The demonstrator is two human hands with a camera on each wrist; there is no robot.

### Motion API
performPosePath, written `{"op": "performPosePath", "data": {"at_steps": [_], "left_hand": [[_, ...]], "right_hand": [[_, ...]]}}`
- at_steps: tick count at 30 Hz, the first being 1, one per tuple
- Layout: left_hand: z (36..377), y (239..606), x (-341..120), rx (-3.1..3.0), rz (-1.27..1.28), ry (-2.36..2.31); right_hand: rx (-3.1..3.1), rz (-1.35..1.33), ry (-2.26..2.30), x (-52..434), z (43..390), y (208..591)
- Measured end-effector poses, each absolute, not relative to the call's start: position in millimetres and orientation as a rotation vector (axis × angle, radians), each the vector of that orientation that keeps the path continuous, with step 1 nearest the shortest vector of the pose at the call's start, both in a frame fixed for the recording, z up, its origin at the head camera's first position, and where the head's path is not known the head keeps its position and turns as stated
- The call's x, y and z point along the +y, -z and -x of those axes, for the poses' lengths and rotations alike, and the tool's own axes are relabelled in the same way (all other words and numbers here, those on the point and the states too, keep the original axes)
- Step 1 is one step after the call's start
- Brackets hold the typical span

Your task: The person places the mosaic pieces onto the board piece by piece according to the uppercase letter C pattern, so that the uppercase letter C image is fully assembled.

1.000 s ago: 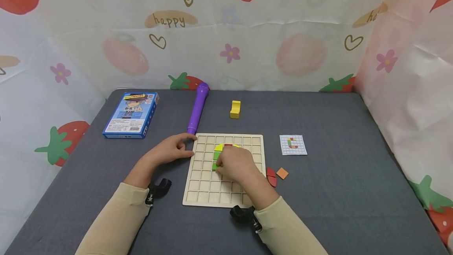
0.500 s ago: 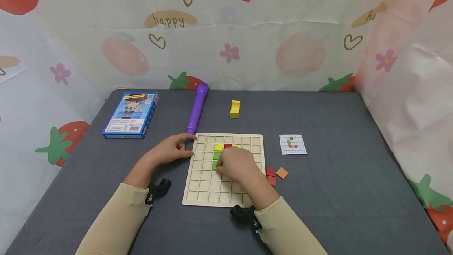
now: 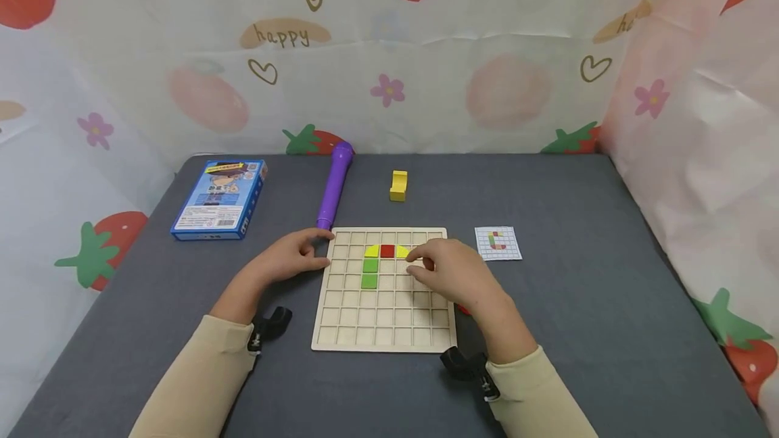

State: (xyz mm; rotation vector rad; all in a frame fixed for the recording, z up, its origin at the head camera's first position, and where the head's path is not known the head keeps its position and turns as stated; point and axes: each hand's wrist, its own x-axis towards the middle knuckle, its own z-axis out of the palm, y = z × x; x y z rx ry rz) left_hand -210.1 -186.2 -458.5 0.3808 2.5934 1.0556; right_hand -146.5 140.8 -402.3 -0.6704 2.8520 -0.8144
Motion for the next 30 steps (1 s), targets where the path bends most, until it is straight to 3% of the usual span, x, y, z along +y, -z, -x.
{"op": "performPosePath", "data": {"at_steps": [14, 30], "left_hand": [[208, 458, -186, 2.593, -0.358, -1.023], [208, 458, -187, 2.586, -0.346, -1.022]], "right_hand": [[2.856, 0.429, 0.526, 198, 137, 415], [2.924, 0.528, 0.434, 199, 138, 430]]}}
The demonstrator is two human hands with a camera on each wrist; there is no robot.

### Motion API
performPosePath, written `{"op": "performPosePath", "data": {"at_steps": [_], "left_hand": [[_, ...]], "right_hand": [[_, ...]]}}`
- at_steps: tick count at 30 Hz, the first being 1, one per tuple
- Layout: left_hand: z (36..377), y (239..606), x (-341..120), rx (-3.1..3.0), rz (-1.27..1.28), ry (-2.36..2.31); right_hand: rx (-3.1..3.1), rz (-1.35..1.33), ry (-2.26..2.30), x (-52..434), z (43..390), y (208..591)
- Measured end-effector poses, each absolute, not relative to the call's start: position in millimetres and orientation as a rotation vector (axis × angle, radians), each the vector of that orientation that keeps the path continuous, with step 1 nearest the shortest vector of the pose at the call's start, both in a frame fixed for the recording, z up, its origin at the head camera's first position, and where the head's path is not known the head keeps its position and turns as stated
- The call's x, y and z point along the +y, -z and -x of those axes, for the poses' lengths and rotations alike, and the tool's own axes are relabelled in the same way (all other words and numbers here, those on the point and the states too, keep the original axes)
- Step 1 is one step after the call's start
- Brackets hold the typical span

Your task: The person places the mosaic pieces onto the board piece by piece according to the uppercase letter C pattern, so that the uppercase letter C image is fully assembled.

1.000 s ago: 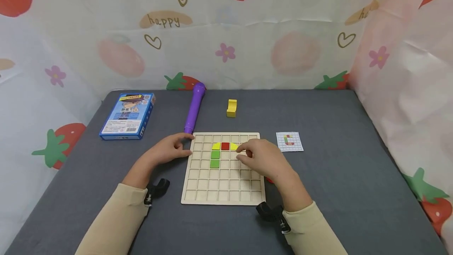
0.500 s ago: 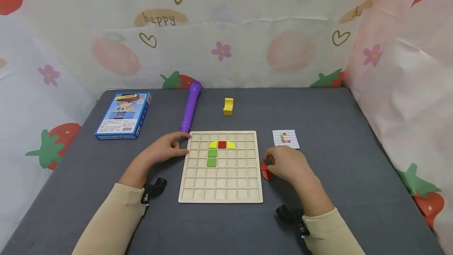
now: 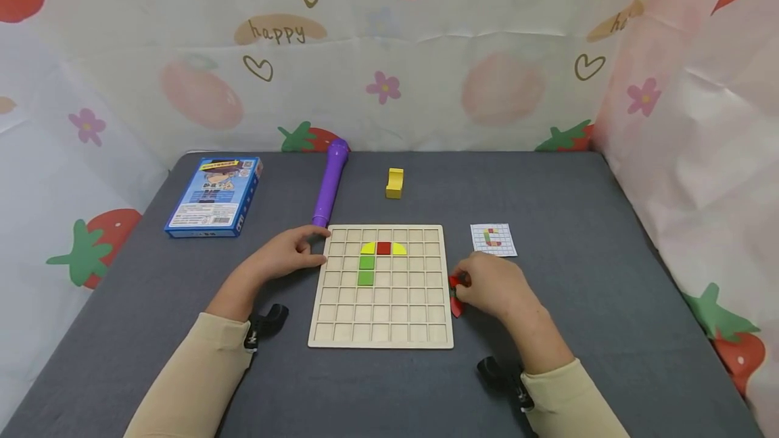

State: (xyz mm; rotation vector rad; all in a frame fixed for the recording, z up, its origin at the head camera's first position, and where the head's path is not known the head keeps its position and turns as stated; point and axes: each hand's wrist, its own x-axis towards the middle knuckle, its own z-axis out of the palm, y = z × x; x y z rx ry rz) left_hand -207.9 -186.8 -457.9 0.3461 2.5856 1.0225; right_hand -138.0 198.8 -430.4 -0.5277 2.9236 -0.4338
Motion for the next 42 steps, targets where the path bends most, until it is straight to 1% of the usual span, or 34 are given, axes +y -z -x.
{"op": "performPosePath", "data": {"at_steps": [14, 30, 33, 38, 42], "left_hand": [[209, 457, -186, 2.591, -0.371, -1.03], [210, 458, -187, 2.6, -0.36, -1.028], [210, 459, -187, 2.6, -0.358, -1.033], [209, 460, -187, 2.591, -0.34, -1.022], [210, 460, -187, 2.59, -0.342, -1.024]], "right_hand": [[3.004, 0.432, 0.427, 202, 144, 433], [2.974, 0.457, 0.517, 192, 155, 438], [2.964, 0.427, 0.544, 194, 156, 436], [2.933, 0.367, 0.758, 197, 153, 425], [2.849, 0.396, 1.025, 191, 149, 413]]}}
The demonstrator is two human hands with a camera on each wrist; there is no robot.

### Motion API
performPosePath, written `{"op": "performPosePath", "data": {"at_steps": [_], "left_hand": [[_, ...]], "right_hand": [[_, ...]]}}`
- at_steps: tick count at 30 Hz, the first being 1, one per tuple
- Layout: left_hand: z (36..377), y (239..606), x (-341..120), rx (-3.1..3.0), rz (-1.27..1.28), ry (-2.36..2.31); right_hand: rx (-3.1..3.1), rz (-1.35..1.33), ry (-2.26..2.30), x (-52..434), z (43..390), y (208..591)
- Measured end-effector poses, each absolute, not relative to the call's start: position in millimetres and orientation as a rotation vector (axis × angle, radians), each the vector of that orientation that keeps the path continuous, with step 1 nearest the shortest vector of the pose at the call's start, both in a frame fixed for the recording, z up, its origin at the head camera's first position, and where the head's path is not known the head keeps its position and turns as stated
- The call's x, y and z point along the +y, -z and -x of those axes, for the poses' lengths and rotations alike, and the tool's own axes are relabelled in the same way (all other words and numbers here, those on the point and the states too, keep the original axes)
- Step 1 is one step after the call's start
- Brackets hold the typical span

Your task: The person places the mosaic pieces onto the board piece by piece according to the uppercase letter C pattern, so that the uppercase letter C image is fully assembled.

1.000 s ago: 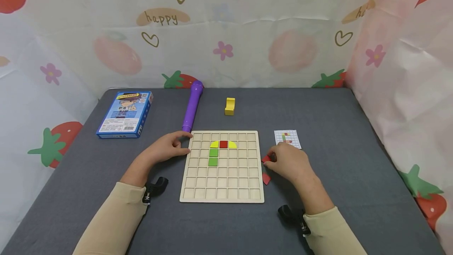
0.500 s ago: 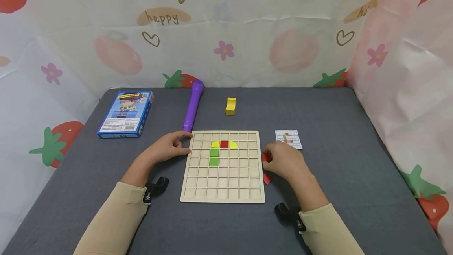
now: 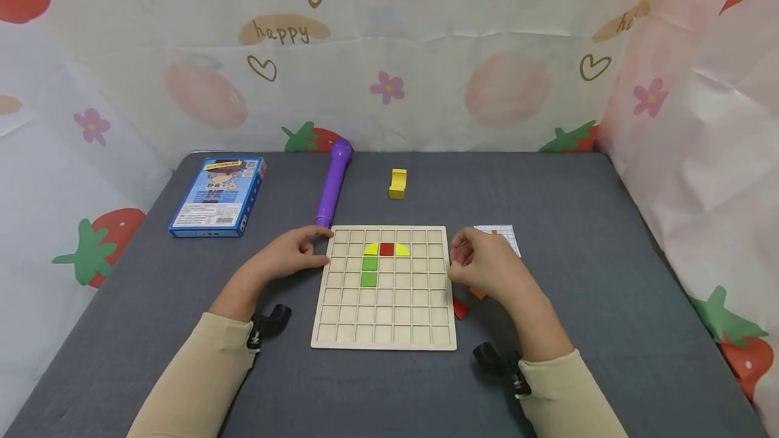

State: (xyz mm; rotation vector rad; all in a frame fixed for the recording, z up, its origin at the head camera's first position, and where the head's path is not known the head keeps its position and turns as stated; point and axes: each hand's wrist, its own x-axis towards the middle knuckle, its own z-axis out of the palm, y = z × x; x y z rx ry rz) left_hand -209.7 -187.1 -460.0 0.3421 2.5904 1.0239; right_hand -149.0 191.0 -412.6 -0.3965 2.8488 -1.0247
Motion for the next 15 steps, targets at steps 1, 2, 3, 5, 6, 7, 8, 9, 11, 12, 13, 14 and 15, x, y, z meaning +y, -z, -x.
{"op": "performPosePath", "data": {"at_steps": [1, 2, 3, 5, 6, 7, 8, 9, 11, 12, 13, 14, 15], "left_hand": [[210, 460, -187, 2.59, -0.345, -1.024], [210, 460, -187, 2.59, -0.349, -1.028], [210, 460, -187, 2.591, -0.351, -1.03], [211, 460, -186, 2.593, -0.357, -1.03], [211, 460, -186, 2.596, -0.36, -1.031], [211, 460, -186, 2.596, -0.359, -1.033], [211, 460, -186, 2.596, -0.357, -1.036], [211, 459, -185, 2.596, -0.353, -1.036], [211, 459, -185, 2.594, -0.353, -1.041], [210, 458, -185, 2.592, -0.353, -1.043], [210, 458, -185, 2.59, -0.351, -1.046], [210, 457, -185, 2.59, -0.354, -1.045], [210, 457, -185, 2.592, -0.355, -1.043]], "right_hand": [[2.803, 0.406, 1.105, 188, 148, 410], [2.759, 0.413, 1.177, 184, 146, 407], [2.713, 0.422, 1.24, 179, 144, 405], [2.61, 0.451, 1.351, 167, 141, 402], [2.562, 0.466, 1.391, 161, 139, 402], [2.53, 0.477, 1.412, 154, 137, 403], [2.509, 0.494, 1.42, 147, 135, 404], [2.496, 0.521, 1.42, 141, 134, 406], [2.507, 0.574, 1.392, 128, 130, 410], [2.518, 0.595, 1.38, 123, 128, 413], [2.536, 0.607, 1.366, 118, 127, 415], [2.554, 0.614, 1.358, 113, 125, 417], [2.574, 0.616, 1.344, 109, 124, 419]]}}
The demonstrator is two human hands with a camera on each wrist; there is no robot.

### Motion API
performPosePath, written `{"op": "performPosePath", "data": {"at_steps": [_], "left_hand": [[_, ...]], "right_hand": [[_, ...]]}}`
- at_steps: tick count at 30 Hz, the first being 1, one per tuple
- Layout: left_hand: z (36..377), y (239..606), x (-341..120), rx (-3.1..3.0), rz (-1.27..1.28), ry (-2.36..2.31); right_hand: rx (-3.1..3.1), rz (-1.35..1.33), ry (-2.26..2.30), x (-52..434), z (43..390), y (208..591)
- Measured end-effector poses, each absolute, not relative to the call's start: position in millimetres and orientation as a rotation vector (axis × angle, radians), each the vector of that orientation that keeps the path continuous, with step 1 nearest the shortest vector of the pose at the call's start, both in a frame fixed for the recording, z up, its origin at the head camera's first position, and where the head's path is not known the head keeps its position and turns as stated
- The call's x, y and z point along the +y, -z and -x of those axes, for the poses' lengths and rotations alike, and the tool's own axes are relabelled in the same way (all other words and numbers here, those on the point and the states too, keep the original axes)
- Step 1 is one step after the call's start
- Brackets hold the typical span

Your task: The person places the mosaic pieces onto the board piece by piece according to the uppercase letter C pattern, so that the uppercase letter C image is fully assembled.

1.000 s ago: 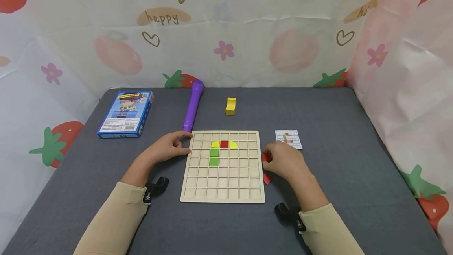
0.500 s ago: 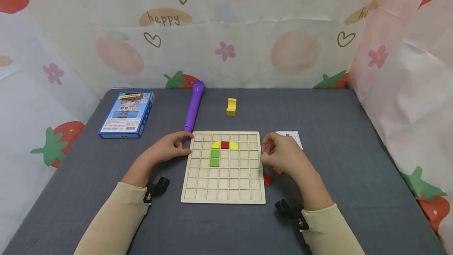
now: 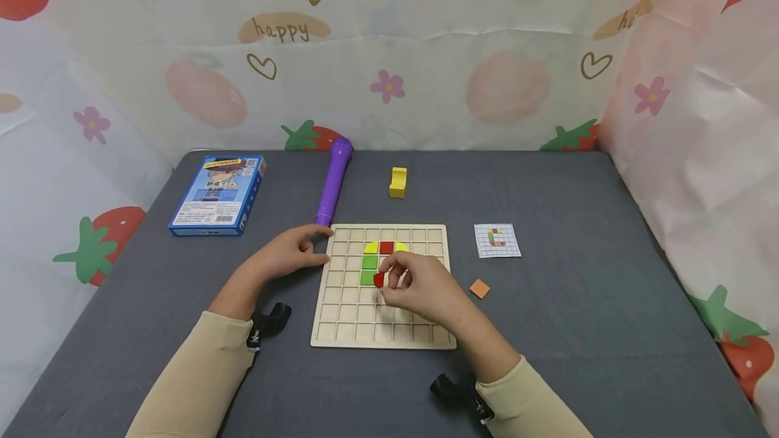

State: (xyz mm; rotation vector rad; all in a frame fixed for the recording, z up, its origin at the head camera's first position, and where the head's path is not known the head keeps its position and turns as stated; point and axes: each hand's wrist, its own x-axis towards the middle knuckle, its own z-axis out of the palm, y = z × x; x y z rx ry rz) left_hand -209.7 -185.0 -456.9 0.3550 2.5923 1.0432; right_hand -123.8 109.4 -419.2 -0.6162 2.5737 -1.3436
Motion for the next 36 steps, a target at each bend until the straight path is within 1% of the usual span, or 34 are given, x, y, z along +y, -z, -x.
{"op": "performPosePath", "data": {"at_steps": [6, 15, 20, 31, 36], "left_hand": [[209, 454, -185, 2.601, -0.353, -1.018], [210, 455, -184, 2.595, -0.366, -1.032], [210, 455, -184, 2.59, -0.362, -1.04], [209, 455, -184, 2.603, -0.37, -1.016], [209, 457, -185, 2.604, -0.351, -1.014]], "right_hand": [[2.635, 0.529, 1.279, 92, 119, 433], [2.745, 0.514, 1.106, 81, 118, 452], [2.829, 0.523, 1.001, 80, 116, 451], [3.017, 0.649, 0.816, 78, 114, 454], [2.983, 0.636, 0.804, 85, 118, 443]]}}
